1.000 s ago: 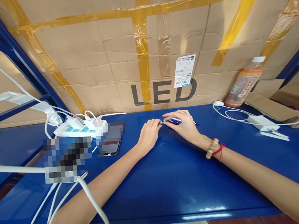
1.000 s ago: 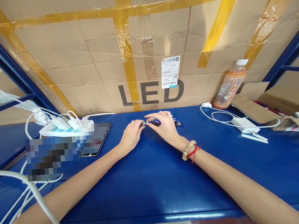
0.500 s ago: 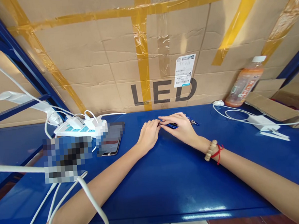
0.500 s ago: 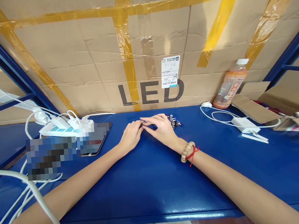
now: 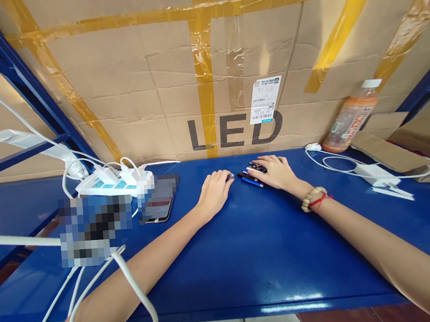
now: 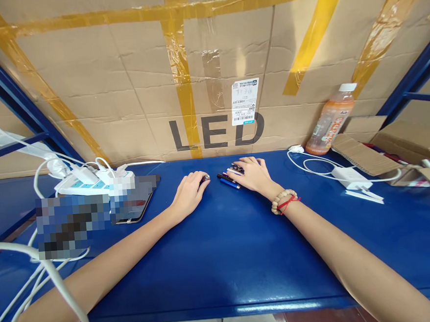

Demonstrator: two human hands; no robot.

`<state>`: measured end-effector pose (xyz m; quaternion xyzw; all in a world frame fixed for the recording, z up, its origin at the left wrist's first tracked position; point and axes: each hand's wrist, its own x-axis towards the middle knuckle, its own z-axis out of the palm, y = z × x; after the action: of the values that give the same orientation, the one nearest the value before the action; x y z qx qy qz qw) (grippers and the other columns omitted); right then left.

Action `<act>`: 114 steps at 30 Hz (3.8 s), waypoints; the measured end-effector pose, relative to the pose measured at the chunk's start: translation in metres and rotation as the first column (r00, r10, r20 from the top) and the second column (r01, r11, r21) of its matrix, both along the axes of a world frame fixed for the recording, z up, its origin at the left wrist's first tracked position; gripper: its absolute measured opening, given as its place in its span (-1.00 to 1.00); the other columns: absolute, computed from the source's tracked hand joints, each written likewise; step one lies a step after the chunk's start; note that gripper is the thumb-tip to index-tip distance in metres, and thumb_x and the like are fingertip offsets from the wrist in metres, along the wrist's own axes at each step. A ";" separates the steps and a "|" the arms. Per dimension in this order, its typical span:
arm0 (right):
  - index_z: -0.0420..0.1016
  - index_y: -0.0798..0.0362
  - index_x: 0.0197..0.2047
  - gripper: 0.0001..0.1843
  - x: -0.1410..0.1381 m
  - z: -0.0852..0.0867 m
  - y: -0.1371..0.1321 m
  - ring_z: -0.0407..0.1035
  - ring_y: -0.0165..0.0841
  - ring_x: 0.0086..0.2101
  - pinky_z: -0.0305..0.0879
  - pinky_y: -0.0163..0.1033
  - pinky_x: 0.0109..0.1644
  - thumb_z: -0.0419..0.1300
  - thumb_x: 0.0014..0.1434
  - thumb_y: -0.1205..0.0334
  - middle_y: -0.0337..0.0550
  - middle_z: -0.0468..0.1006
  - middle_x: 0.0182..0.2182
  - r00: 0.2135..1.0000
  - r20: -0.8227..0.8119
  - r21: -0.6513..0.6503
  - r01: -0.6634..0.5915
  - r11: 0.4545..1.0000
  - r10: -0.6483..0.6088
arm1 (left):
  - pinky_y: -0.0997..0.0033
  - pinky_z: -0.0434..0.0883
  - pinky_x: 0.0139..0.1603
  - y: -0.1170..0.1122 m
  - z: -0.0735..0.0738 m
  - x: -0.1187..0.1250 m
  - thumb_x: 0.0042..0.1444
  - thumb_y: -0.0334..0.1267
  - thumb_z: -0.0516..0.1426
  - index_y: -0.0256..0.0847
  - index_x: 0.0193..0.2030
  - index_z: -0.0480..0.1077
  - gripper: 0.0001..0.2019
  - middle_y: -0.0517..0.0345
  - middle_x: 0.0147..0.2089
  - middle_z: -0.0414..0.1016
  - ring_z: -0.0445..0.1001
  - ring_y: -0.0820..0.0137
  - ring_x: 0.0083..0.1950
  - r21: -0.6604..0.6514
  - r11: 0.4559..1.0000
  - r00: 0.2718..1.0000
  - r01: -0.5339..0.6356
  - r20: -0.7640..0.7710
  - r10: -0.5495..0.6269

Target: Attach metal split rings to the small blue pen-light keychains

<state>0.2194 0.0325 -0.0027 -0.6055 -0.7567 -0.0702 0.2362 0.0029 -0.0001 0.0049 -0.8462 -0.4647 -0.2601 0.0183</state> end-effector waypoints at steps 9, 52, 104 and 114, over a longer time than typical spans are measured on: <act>0.45 -0.07 0.02 -0.39 -0.008 -0.005 0.008 0.12 -0.08 0.14 -0.02 0.18 0.16 -0.11 0.14 -0.26 0.00 0.34 0.12 0.998 0.060 -0.070 0.014 0.997 -0.009 | 0.35 0.26 -0.13 0.000 0.001 0.001 0.29 -0.24 -0.09 -0.20 -0.18 0.25 -0.85 0.14 -0.15 0.44 0.37 0.34 -0.14 -0.009 1.000 0.999 0.014 -0.035 -0.014; 0.52 0.06 -0.12 -0.69 0.004 0.029 0.000 0.39 -0.17 -0.08 0.26 -0.06 -0.02 0.03 0.13 0.32 -0.07 0.55 -0.13 0.993 -0.121 0.091 0.016 0.996 -0.005 | 0.33 0.31 -0.05 0.001 0.001 -0.002 0.28 -0.28 -0.09 -0.18 -0.01 0.22 -0.81 0.12 -0.07 0.46 0.41 0.35 -0.07 -0.050 0.995 0.988 0.090 0.131 -0.083; 0.58 0.05 -0.38 -0.74 -0.033 0.021 -0.040 0.46 -0.29 -0.34 0.40 -0.19 -0.24 0.31 -0.07 0.04 -0.12 0.60 -0.39 0.547 -0.766 0.063 -0.457 0.887 0.336 | 0.32 0.41 -0.05 -0.003 -0.001 -0.002 0.29 -0.31 -0.16 -0.22 0.05 0.19 -0.75 0.03 -0.10 0.44 0.43 0.34 -0.09 0.099 0.943 0.936 0.318 0.126 -0.329; 0.59 -0.01 -0.50 -0.73 -0.035 0.024 -0.043 0.44 -0.31 -0.38 0.40 -0.18 -0.29 0.33 -0.15 -0.04 -0.15 0.57 -0.43 0.563 -0.730 0.120 -0.454 0.883 0.388 | 0.35 0.43 -0.15 0.000 -0.002 -0.004 0.30 -0.31 -0.21 -0.25 0.00 0.25 -0.71 0.02 -0.19 0.44 0.43 0.33 -0.16 0.104 0.946 0.945 0.307 0.085 -0.316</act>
<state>0.1847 -0.0104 0.0217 -0.3921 -0.7203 0.2687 0.5052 -0.0012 -0.0005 0.0026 -0.8932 -0.3134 -0.3223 -0.0086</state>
